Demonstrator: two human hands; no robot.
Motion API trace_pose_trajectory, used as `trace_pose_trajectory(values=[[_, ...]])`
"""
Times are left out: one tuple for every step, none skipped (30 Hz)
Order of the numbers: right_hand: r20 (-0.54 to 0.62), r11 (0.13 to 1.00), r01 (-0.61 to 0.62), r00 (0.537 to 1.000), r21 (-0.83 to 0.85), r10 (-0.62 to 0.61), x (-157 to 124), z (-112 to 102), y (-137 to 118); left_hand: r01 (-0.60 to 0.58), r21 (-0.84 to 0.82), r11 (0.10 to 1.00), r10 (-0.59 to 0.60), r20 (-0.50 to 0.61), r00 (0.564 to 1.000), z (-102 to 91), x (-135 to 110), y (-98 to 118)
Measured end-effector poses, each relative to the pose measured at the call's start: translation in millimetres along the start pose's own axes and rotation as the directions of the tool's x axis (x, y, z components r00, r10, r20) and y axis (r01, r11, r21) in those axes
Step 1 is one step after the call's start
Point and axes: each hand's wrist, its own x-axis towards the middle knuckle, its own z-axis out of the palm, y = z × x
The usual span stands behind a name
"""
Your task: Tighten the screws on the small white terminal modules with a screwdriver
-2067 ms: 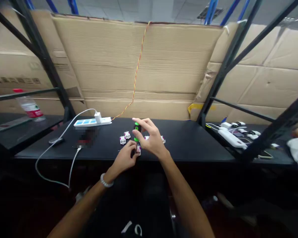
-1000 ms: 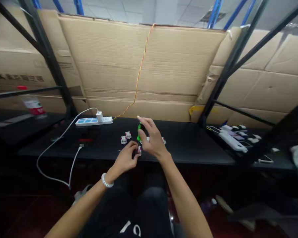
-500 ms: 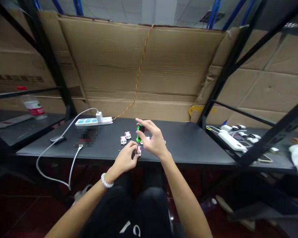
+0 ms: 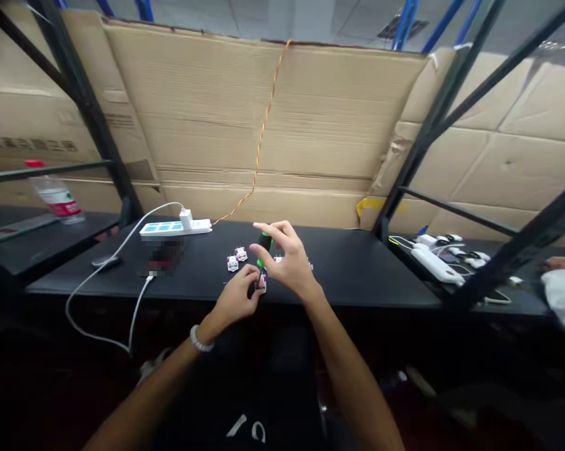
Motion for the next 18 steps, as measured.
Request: trace_pose_trajectory(values=[[0.032, 0.999, 0.002, 0.999, 0.036, -0.003, -0.6, -0.2, 0.6, -0.003, -0.004, 1.0, 0.003, 0.003, 1.0, -0.2, 0.1, 0.4], [0.064, 0.997, 0.002, 0.998, 0.082, -0.008, -1.1, -0.4, 1.2, -0.005, -0.008, 1.0, 0.005, 0.006, 1.0, -0.4, 0.1, 0.7], [0.084, 0.993, -0.001, 0.996, 0.122, -0.01, -1.6, -0.5, 1.8, -0.003, -0.011, 1.0, 0.004, 0.008, 1.0, -0.8, 0.2, 1.0], [0.083, 0.99, -0.006, 0.997, 0.142, -0.006, -1.9, -0.5, 2.2, -0.001, -0.013, 1.0, 0.002, 0.008, 1.0, -1.2, 0.3, 1.2], [0.065, 0.991, -0.008, 0.998, 0.135, -0.001, -2.0, -0.4, 2.3, -0.001, -0.014, 1.0, 0.001, 0.01, 1.0, -1.7, 0.4, 1.4], [0.032, 0.995, -0.006, 0.999, 0.102, 0.003, -2.1, -0.2, 2.1, -0.001, -0.016, 1.0, 0.002, 0.01, 1.0, -2.2, 0.5, 1.4], [-0.007, 0.998, 0.0, 1.0, 0.056, 0.0, -2.2, 0.0, 1.5, -0.002, -0.017, 1.0, 0.002, 0.008, 1.0, -2.6, 0.6, 1.2], [-0.038, 1.0, 0.008, 0.999, 0.011, -0.007, -2.3, 0.0, 0.5, -0.002, -0.02, 1.0, 0.002, 0.007, 1.0, -2.9, 0.7, 0.9], [-0.053, 1.0, 0.018, 0.998, -0.022, -0.019, -2.4, -0.3, -0.7, -0.004, -0.024, 1.0, 0.005, 0.007, 1.0, -3.1, 0.7, 0.4], [-0.043, 0.999, 0.031, 0.999, -0.034, -0.032, -2.7, -0.9, -2.1, -0.006, -0.028, 1.0, 0.006, 0.007, 1.0, -3.1, 0.6, -0.2], [-0.015, 0.999, 0.045, 0.999, -0.022, -0.045, -3.0, -1.8, -3.5, -0.006, -0.032, 0.999, 0.006, 0.01, 1.0, -3.1, 0.5, -0.8], [0.021, 0.999, 0.051, 0.998, 0.01, -0.051, -3.2, -3.0, -4.7, -0.003, -0.036, 0.999, 0.003, 0.012, 1.0, -2.9, 0.4, -1.4], [0.058, 0.997, 0.05, 0.997, 0.051, -0.053, -3.3, -4.3, -5.6, 0.003, -0.039, 0.999, -0.002, 0.016, 1.0, -2.7, 0.3, -1.8], [0.085, 0.995, 0.041, 0.995, 0.088, -0.048, -3.3, -5.5, -6.1, 0.008, -0.044, 0.999, -0.007, 0.018, 1.0, -2.6, 0.3, -2.1], [0.1, 0.993, 0.032, 0.994, 0.11, -0.043, -3.1, -6.4, -6.3, 0.011, -0.048, 0.999, -0.011, 0.019, 1.0, -2.6, 0.3, -2.0], [0.099, 0.993, 0.025, 0.994, 0.114, -0.036, -2.8, -7.0, -6.2, 0.015, -0.051, 0.999, -0.014, 0.02, 1.0, -2.8, 0.5, -1.8], [0.086, 0.994, 0.021, 0.996, 0.105, -0.03, -2.3, -7.2, -5.8, 0.017, -0.052, 0.998, -0.016, 0.02, 1.0, -3.1, 0.7, -1.3], [0.072, 0.996, 0.019, 0.997, 0.088, -0.025, -1.8, -7.0, -5.3, 0.019, -0.051, 0.998, -0.018, 0.019, 1.0, -3.4, 0.9, -0.7]])
